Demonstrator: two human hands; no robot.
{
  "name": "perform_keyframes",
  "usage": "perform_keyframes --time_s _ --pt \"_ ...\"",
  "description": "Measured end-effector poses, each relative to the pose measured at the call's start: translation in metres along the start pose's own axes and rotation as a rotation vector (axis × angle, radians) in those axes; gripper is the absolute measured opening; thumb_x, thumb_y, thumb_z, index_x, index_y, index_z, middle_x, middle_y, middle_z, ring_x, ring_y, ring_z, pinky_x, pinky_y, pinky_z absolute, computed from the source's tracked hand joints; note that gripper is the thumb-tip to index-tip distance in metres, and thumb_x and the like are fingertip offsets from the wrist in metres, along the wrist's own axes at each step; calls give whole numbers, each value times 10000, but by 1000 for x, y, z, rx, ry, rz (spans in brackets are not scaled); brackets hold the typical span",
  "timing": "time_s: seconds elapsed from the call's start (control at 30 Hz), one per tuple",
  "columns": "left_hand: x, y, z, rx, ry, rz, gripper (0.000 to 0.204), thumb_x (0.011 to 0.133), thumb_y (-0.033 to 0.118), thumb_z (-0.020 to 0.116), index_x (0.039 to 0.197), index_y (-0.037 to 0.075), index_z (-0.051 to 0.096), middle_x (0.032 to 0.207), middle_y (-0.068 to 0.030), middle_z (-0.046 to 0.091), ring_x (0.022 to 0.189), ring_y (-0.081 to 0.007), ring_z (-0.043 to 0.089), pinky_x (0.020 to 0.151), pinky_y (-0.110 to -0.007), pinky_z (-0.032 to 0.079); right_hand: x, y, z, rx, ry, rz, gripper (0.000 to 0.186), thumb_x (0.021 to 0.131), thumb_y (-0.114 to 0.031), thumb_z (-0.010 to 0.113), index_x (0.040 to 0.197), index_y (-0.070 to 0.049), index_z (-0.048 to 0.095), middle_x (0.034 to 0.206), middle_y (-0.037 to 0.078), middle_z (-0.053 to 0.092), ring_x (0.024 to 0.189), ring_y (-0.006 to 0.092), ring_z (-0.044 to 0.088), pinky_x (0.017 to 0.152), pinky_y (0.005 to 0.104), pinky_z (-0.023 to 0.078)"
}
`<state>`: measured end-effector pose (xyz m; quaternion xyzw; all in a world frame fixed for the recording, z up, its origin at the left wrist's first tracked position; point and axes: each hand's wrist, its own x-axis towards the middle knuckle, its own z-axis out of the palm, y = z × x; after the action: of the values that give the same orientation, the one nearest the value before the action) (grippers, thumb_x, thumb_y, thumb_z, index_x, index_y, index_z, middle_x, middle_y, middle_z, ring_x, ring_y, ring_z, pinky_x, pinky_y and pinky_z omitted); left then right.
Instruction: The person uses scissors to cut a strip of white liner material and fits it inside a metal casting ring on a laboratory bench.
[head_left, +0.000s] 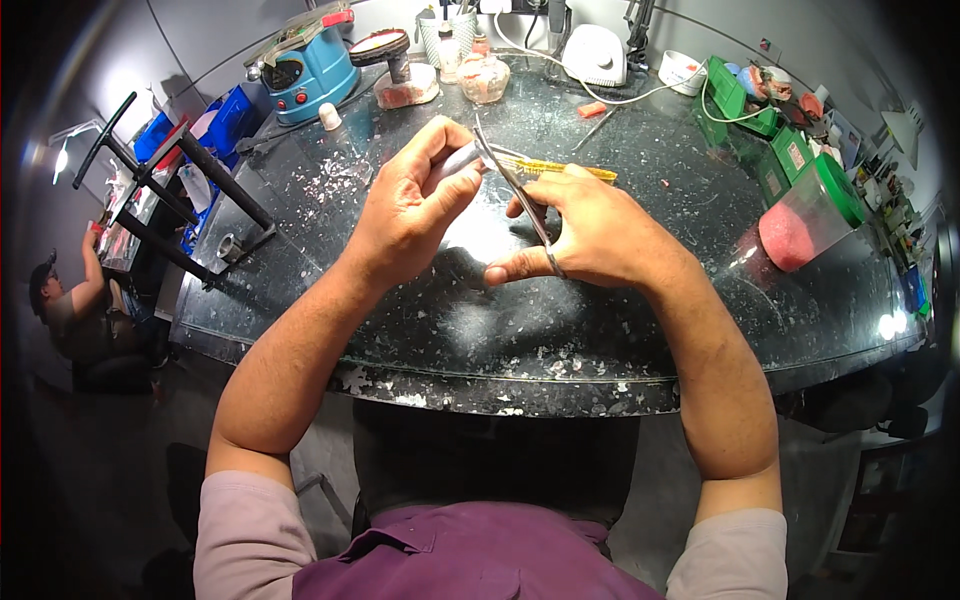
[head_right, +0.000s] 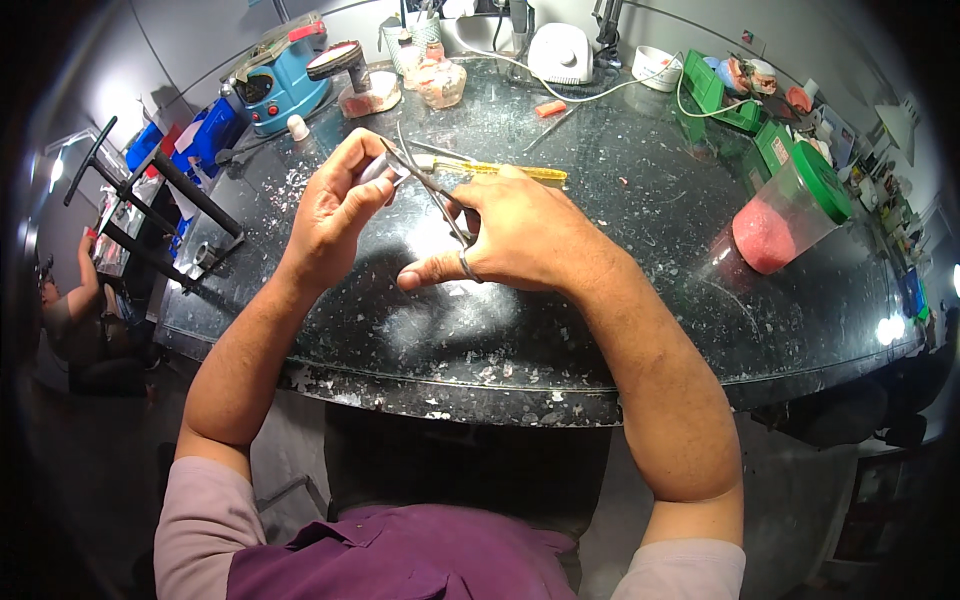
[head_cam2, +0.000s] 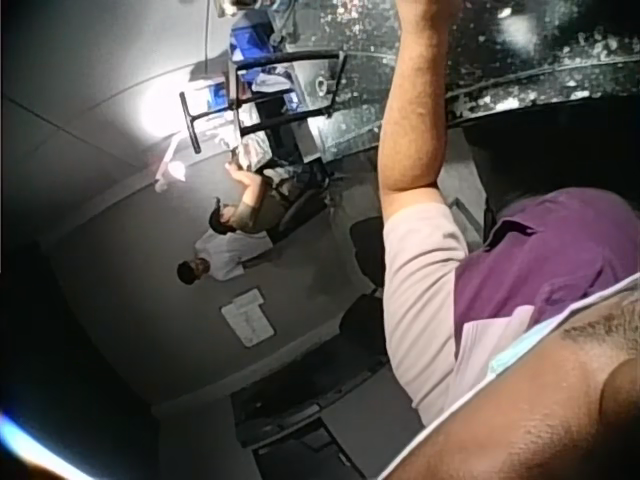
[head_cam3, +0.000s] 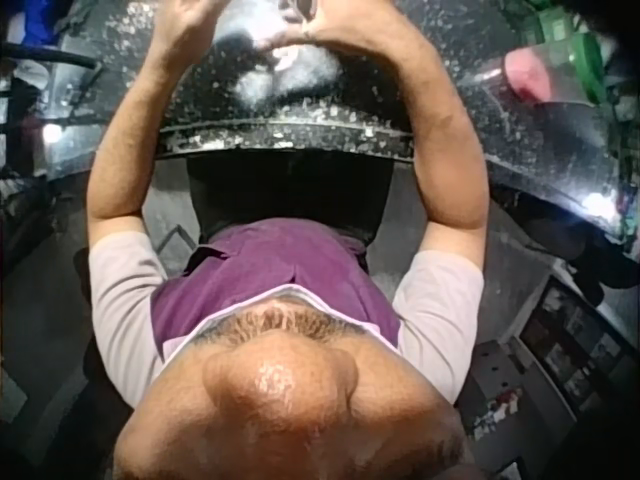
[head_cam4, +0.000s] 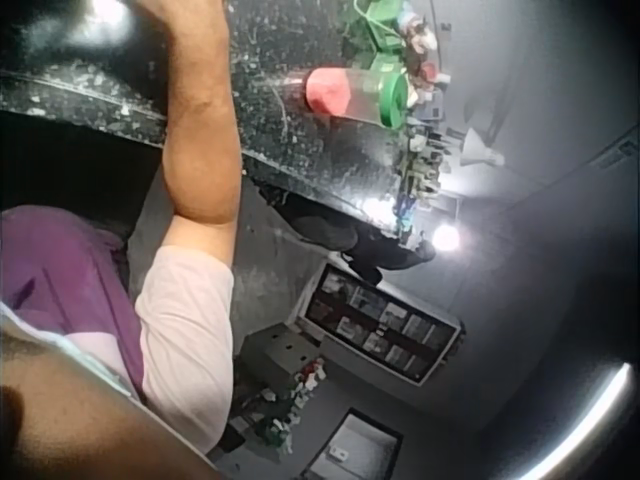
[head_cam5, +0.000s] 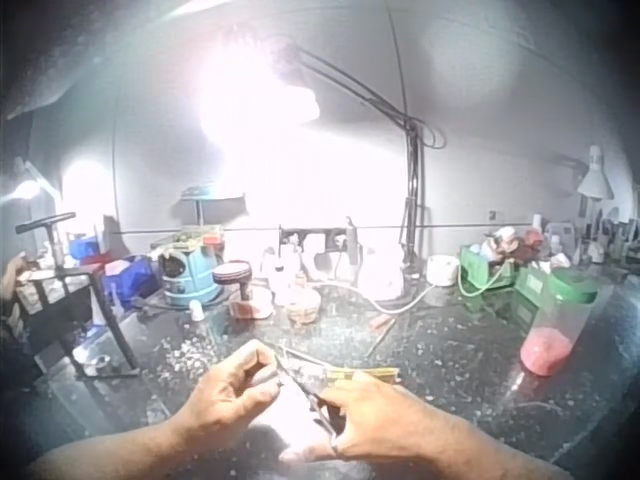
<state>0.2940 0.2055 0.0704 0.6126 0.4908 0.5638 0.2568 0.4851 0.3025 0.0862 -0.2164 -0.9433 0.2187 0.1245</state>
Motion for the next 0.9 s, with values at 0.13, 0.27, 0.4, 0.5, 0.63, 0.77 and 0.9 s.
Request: perform_keyframes --time_s 0.13,0.27,0.4,0.5,0.63,0.77,0.9 --pt "-2 4 -2 125 -41 13 218 911 217 584 1024 47 508 859 12 480 785 -42 407 704 -200 348 0 6 5 -53 34 -42 905 630 -767 740 1138 -24 641 1105 168 647 1130 343 560 991 436 449" --pt "-2 2 -2 280 -26 104 227 888 170 620 1045 34 528 826 -54 585 749 -101 527 687 -269 459 -1 4 7 -57 72 -89 868 638 -704 779 1141 -9 645 1198 184 621 1170 357 534 1021 434 429" --pt "-1 -2 0 263 -43 156 231 890 166 615 1059 36 527 833 -69 594 770 -109 545 707 -283 472 -3 8 9 -95 103 -99 877 637 -695 784 1166 -13 631 1170 175 628 1144 352 539 1008 434 435" --pt "-4 1 -1 241 -37 125 231 916 170 601 1080 27 523 853 -57 598 777 -97 537 709 -270 468 -2 2 2 -150 77 -87 952 624 -816 694 1168 -36 649 1091 145 664 1119 333 565 992 450 460" --pt "-5 3 -1 149 -19 144 239 958 182 581 1108 6 520 883 -42 600 780 -78 515 704 -247 456 -2 -2 -1 -167 93 -31 812 630 -795 707 912 -34 704 947 133 668 1004 310 610 889 441 505" --pt "-5 5 1 125 0 125 249 967 203 577 1104 2 529 877 -39 599 795 -72 509 714 -241 450 -3 1 -1 -159 141 -30 722 638 -764 726 772 -55 702 851 128 663 912 309 633 805 443 521" --pt "-6 3 -5 137 14 91 246 972 238 557 1044 4 541 823 -10 559 781 -63 482 707 -227 420 2 7 1 -145 141 -68 680 659 -740 730 749 -67 699 787 125 659 879 311 639 775 434 523"
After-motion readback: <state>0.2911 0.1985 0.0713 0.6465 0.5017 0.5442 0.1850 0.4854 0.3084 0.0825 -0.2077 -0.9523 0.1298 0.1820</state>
